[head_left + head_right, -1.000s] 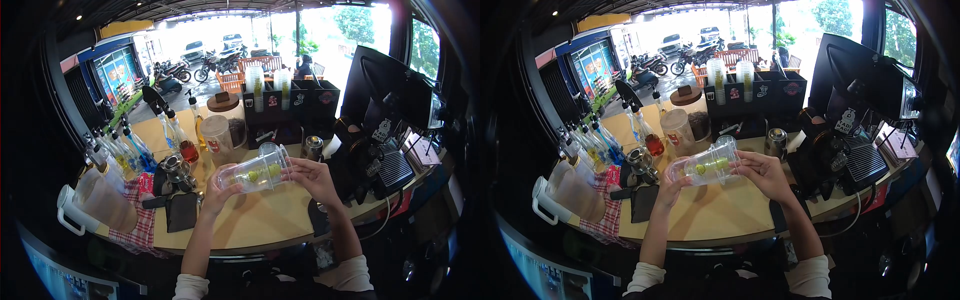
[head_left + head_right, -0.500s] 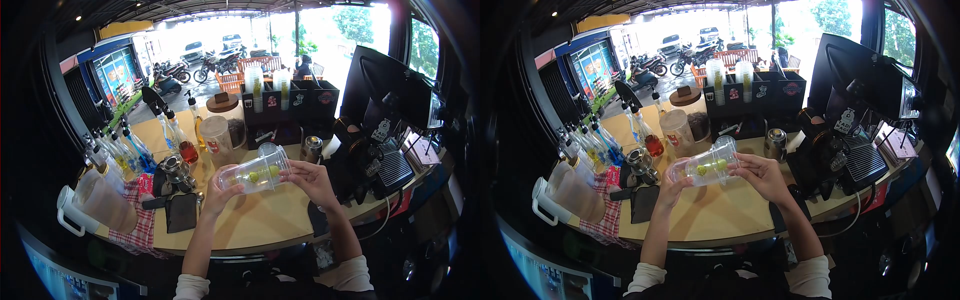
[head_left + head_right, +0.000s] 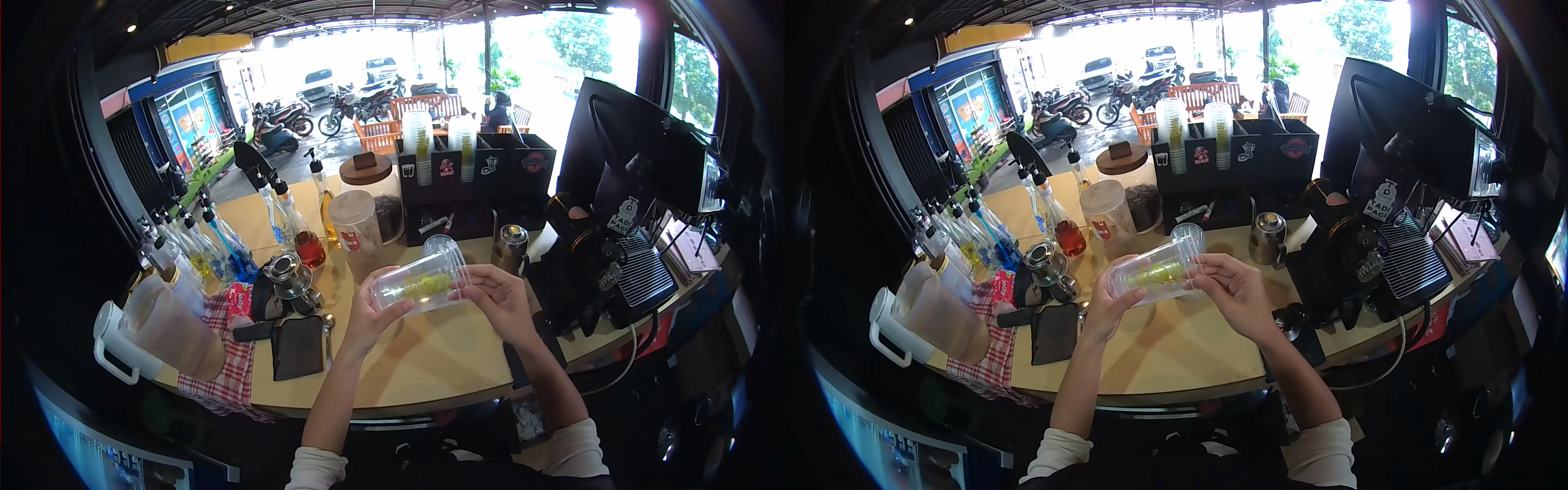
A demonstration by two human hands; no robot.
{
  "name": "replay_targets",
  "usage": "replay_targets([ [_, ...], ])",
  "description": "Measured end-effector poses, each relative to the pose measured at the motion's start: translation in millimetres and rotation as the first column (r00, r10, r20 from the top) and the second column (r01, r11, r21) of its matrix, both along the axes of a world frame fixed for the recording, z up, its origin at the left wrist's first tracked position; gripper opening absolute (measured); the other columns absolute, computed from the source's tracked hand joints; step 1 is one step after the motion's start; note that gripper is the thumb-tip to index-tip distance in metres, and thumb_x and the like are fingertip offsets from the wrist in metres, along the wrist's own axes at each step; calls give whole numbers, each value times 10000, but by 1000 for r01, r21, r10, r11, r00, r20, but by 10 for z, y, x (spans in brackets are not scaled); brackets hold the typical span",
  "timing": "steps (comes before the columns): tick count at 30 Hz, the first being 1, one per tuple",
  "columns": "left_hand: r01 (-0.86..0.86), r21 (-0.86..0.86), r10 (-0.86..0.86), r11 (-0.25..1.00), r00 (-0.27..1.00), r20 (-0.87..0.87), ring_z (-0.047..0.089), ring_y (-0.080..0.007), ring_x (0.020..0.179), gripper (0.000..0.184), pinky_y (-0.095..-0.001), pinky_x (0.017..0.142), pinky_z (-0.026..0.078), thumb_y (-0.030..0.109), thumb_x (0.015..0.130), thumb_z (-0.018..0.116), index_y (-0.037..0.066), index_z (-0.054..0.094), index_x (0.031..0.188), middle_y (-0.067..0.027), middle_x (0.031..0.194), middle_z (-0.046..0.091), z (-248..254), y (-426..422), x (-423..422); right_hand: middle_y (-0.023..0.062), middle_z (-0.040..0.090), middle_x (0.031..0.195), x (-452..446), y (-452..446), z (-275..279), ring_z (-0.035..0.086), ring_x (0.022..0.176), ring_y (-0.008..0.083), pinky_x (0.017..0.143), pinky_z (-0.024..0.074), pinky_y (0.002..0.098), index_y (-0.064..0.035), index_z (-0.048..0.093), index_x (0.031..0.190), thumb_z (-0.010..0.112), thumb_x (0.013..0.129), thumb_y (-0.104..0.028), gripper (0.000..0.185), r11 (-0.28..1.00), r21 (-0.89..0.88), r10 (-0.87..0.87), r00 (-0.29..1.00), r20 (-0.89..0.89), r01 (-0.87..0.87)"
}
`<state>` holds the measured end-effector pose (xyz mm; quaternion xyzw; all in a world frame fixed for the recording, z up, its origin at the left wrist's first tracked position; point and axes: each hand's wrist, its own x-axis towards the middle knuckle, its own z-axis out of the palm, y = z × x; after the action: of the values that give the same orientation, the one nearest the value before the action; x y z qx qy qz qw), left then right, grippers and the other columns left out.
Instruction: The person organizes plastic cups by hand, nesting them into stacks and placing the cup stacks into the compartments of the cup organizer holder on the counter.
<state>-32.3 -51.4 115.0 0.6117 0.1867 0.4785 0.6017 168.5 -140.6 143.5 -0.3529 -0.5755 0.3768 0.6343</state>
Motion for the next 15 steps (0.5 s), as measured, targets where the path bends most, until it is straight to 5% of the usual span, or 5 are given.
replay_targets([
  [15, 24, 14, -23, 1000, 997, -70, 537, -155, 1017, 630, -286, 881, 446, 170, 688, 767, -8, 435, 1193, -100, 1105, 543, 36, -28, 22, 151, 631, 969, -15, -34, -28, 630, 878, 187, 822, 503, 288, 69, 516, 1058, 544, 859, 14, 208, 999, 2, 37, 999, -27, -37],
])
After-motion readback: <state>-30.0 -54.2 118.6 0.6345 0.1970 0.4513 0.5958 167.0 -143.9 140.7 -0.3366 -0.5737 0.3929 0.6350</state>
